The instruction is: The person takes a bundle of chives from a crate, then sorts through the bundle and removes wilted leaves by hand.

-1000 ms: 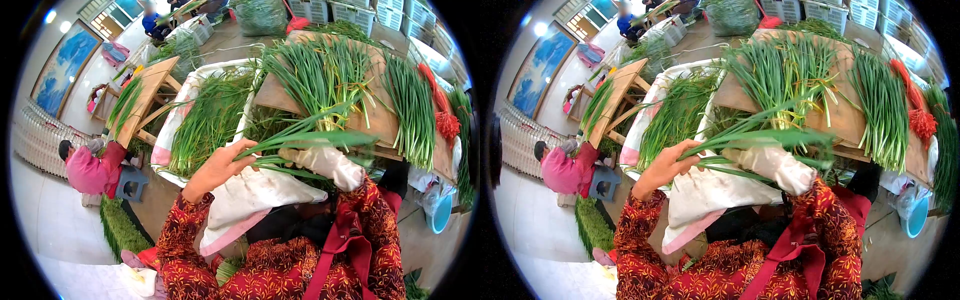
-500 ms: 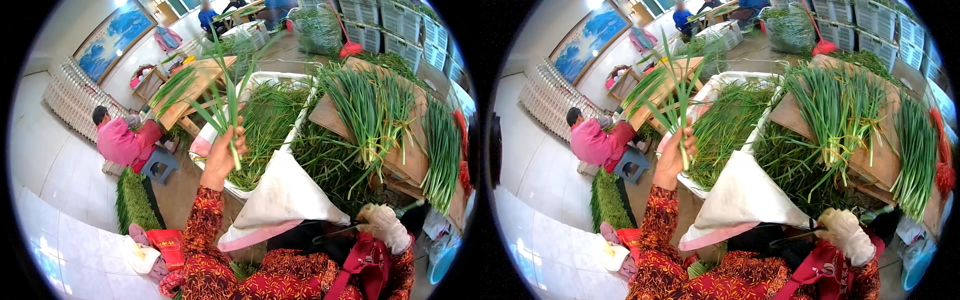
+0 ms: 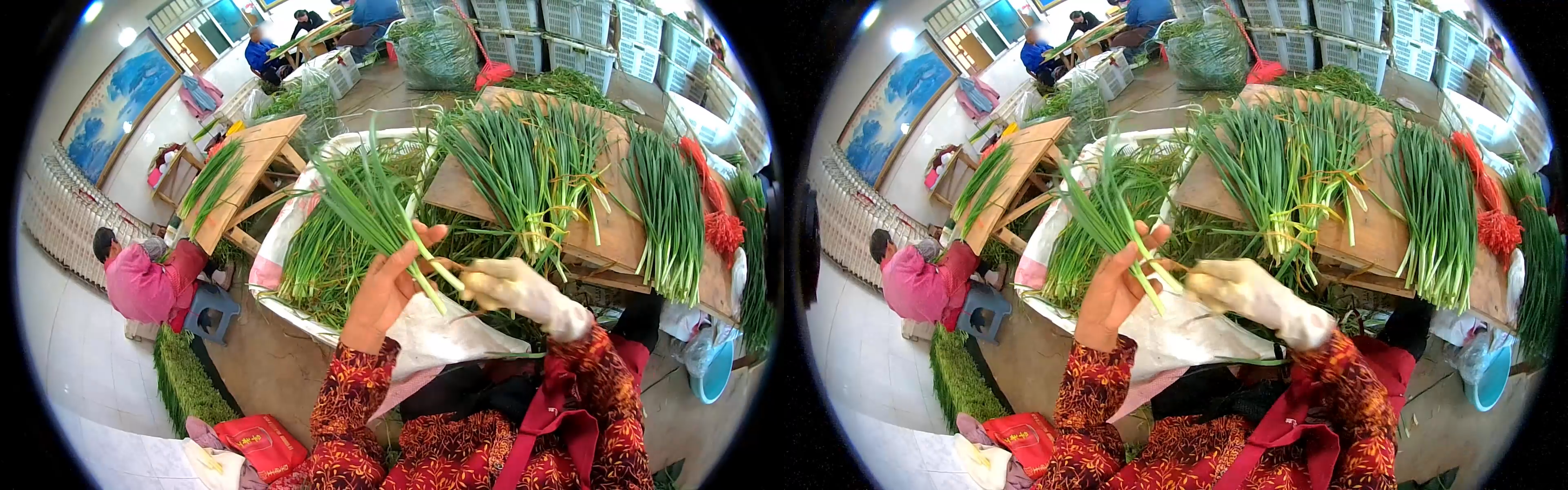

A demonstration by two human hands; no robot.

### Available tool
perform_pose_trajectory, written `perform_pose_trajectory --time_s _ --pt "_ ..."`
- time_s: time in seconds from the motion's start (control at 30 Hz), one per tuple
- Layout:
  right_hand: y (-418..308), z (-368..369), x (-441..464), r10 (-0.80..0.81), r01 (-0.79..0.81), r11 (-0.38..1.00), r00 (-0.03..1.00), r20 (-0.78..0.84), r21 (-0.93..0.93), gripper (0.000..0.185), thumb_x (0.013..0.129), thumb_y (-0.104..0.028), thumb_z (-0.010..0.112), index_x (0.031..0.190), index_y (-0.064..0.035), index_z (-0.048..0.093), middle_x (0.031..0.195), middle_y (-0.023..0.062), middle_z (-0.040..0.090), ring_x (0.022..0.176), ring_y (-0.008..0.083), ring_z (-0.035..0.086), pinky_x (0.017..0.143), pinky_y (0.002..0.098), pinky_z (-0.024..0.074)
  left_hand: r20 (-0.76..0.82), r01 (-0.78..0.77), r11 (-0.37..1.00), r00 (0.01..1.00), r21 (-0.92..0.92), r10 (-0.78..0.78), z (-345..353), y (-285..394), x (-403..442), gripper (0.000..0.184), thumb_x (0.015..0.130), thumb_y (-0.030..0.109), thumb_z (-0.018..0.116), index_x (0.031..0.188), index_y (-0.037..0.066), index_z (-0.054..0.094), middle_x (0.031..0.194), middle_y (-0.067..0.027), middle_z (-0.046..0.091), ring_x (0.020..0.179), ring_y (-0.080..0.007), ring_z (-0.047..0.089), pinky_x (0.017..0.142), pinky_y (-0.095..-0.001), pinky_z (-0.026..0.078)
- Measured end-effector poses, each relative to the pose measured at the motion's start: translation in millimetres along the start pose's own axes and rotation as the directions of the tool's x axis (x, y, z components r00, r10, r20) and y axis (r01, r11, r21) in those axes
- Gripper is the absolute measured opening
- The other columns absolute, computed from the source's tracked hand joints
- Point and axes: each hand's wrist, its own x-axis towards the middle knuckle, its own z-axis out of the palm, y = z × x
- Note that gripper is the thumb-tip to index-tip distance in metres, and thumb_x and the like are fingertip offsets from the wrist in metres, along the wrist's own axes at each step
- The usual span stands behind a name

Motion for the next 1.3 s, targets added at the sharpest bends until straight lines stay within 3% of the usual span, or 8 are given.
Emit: perform_pose_trajectory --time_s 0.2,0.23,0.3,0.33,0.5,0.73,1.13,1.3 --pt "8.6 -25.6 -106.2 0.130 -0.172 0.947 0.978 0.165 0.273 0.031 0.087 -0.029 0.052 0.082 0.0006 0.059 0.063 0.0047 0.052 0.055 0.0118 0.049 0.048 0.0242 0.0385 -0.132 -0.142 0.988 0.980 0.057 0.149 -37.3 1.1 9.6 0.021 0.088 0.017 0.049 0.108 0.011 0.051 0.115 -0.0099 0.053 0.100 -0.0214 0.055 0.077 -0.0313 0.050" --pt "27.4 -22.4 -106.3 0.077 -0.059 0.985 0.992 0.102 -0.164 0.027 0.082 -0.027 0.057 0.087 -0.0004 0.058 0.078 0.0096 0.055 0.066 0.0184 0.054 0.057 0.0295 0.0429 -0.125 -0.152 0.986 0.979 0.068 0.160 -37.3 -1.1 11.8 0.020 0.089 0.018 0.049 0.108 0.010 0.051 0.115 -0.0107 0.053 0.101 -0.0217 0.055 0.077 -0.0312 0.050" --pt "42.6 -13.7 -112.1 0.192 -0.172 0.328 0.975 -0.113 -0.929 0.036 0.073 -0.023 0.064 0.104 -0.0072 0.054 0.109 0.0131 0.053 0.092 0.0280 0.055 0.075 0.0387 0.0456 -0.117 -0.155 0.984 0.979 0.093 0.165 -30.4 -6.7 15.5 0.019 0.089 0.017 0.048 0.106 0.009 0.050 0.114 -0.0131 0.053 0.104 -0.0244 0.054 0.083 -0.0335 0.048" --pt "27.5 -10.3 -106.4 0.229 -0.345 0.019 0.915 -0.332 -0.938 0.037 0.077 -0.031 0.060 0.108 -0.0114 0.053 0.106 0.0090 0.054 0.089 0.0282 0.057 0.075 0.0371 0.0458 -0.114 -0.154 0.980 0.979 0.127 0.168 -22.7 -9.0 17.2 0.018 0.089 0.017 0.047 0.105 0.009 0.050 0.114 -0.0134 0.053 0.104 -0.0242 0.054 0.083 -0.0334 0.048" --pt "-41.5 -15.9 -87.9 -0.153 -0.215 0.759 0.859 -0.489 -0.615 0.033 0.082 -0.028 0.055 0.108 -0.0093 0.054 0.101 0.0135 0.058 0.085 0.0282 0.059 0.073 0.0379 0.0460 -0.041 -0.168 0.947 0.982 0.274 0.186 26.9 -28.0 20.4 0.016 0.090 0.014 0.043 0.104 0.005 0.047 0.109 -0.0148 0.055 0.101 -0.0228 0.054 0.087 -0.0335 0.043" --pt "34.8 -4.5 -77.3 -0.336 -0.001 0.821 0.808 -0.484 -0.571 0.034 0.085 -0.038 0.048 0.110 -0.0154 0.054 0.072 0.0149 0.060 0.063 0.0347 0.058 0.054 0.0419 0.0463 0.105 -0.179 0.969 0.981 0.172 0.163 91.9 -65.5 21.2 0.017 0.092 0.011 0.040 0.106 0.002 0.043 0.107 -0.0170 0.054 0.104 -0.0264 0.052 0.093 -0.0375 0.039" --pt "20.4 -21.5 -149.8 0.077 -0.190 0.972 0.814 -0.575 -0.139 0.023 0.090 -0.028 0.043 0.100 -0.0115 0.056 0.067 0.0054 0.061 0.063 0.0221 0.061 0.056 0.0309 0.0463 0.263 -0.022 1.000 0.965 -0.005 0.023 162.9 -118.3 43.1 0.026 0.091 0.016 0.044 0.113 0.002 0.041 0.106 -0.0149 0.055 0.103 -0.0284 0.053 0.093 -0.0394 0.041" --pt "20.8 -35.2 -174.3 0.036 -0.333 0.884 0.749 -0.662 -0.328 0.020 0.089 -0.029 0.047 0.095 -0.0137 0.057 0.065 0.0040 0.059 0.061 0.0221 0.059 0.056 0.0306 0.0464 0.396 0.014 1.000 0.918 0.000 -0.013 190.5 -127.9 66.0 0.028 0.092 0.017 0.041 0.115 0.002 0.040 0.104 -0.0132 0.055 0.100 -0.0263 0.055 0.093 -0.0401 0.041"
